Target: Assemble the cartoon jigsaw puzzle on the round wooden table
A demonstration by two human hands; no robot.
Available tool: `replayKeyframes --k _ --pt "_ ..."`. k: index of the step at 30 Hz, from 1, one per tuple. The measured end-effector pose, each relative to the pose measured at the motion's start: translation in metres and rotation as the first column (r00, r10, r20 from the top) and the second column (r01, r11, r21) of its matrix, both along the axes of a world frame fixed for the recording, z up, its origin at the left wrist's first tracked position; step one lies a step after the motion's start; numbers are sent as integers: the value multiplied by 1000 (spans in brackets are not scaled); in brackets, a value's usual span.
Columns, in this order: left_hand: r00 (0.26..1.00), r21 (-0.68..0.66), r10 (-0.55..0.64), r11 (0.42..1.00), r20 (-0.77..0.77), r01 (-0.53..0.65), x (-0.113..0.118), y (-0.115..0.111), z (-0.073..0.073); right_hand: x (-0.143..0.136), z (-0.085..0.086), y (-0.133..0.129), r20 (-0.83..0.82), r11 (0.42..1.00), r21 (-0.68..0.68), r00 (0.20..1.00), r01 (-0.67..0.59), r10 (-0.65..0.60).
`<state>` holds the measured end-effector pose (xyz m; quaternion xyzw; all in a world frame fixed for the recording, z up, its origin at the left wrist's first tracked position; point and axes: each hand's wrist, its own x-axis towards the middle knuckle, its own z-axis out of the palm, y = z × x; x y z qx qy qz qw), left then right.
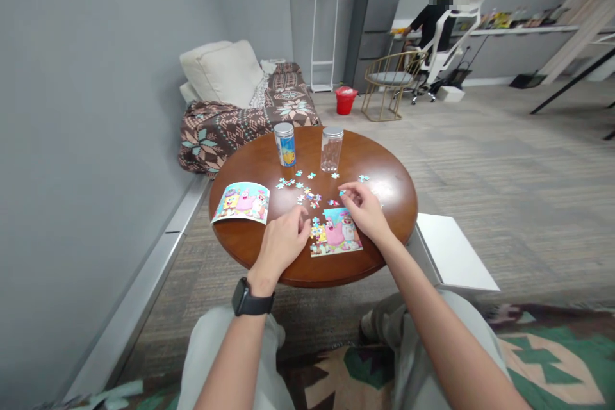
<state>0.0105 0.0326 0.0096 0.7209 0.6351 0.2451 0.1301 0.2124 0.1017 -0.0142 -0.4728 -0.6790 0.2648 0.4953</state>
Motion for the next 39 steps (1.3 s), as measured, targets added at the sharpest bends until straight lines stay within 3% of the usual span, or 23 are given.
replayKeyframes --k 3,8,13,20,25,29,33,39 --pt "999 -32 2 999 -34 -3 -1 2 -2 24 -1 9 6 992 -10 992 126 -126" --pt "999 -66 -47 997 10 48 -5 2 -6 76 -4 18 298 949 -178 934 258 -198" --pt "995 -46 -97 994 -29 96 -4 -4 -7 87 -2 11 444 965 -197 893 172 -68" --pt "992 -35 -124 992 -19 123 -4 -7 -5 84 0 11 417 972 -187 908 140 -50" --pt "991 -15 -136 991 -4 136 -3 -7 -4 78 3 9 285 978 -201 959 51 8" --pt "993 -8 -120 993 20 120 -3 -7 -4 58 8 7 7 955 -272 992 -120 127" --pt "994 12 -106 994 39 106 -3 -8 -4 39 9 7 -260 900 -354 951 -256 168" --pt "995 28 -95 995 44 94 -3 -9 -3 35 6 8 -439 875 -396 894 -279 86"
